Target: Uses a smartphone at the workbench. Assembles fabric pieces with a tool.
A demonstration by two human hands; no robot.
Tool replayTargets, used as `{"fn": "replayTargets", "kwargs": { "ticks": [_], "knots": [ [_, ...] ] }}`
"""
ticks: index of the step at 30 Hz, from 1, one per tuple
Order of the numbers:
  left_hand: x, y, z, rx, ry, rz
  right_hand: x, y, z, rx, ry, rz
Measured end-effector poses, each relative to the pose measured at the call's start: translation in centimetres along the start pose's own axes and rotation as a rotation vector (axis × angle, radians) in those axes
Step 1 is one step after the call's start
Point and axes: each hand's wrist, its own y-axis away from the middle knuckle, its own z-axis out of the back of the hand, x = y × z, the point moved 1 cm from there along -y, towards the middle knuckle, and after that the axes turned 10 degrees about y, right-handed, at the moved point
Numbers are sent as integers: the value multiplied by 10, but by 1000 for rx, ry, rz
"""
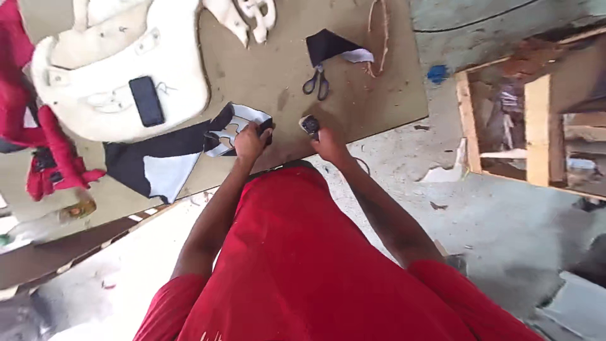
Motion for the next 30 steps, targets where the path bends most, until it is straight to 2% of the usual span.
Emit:
{"fn": "replayTargets", "kwargs": {
  "ticks": [5, 9, 13, 15, 18, 20, 21, 23, 26, 28, 30],
  "knots": [
    [8, 6, 1, 28, -97, 20, -7, -5, -10, -23, -7, 17],
    [29, 11, 11, 155, -191, 76, -11, -6, -12, -38, 0, 8],
    [40, 6, 7, 239, -208, 23, -7, 0, -11, -35, 2, 3],
    [43, 1, 5, 269, -85, -72, -7, 7, -8, -25, -22, -7],
    [64, -2, 2, 236, 198, -376, -7, 12, -8, -25, -38, -9],
    [74, -2, 3, 197, 318, -493, -8, 9, -11, -34, -36, -14],
    [75, 1, 4, 179, 355, -478, -8, 4, -14, -32, -24, -19],
    [72, 9, 7, 137, 376, -300, -8, -9, -20, -16, 8, -31],
    [57, 18, 12, 127, 136, -3, -5, -8, -22, -28, 23, -38],
    [52, 20, 6, 174, -79, 31, -3, -1, -22, -52, 18, -32],
    [50, 21, 0, 202, -160, 6, -3, -5, -22, -38, 40, -37]
  ]
}}
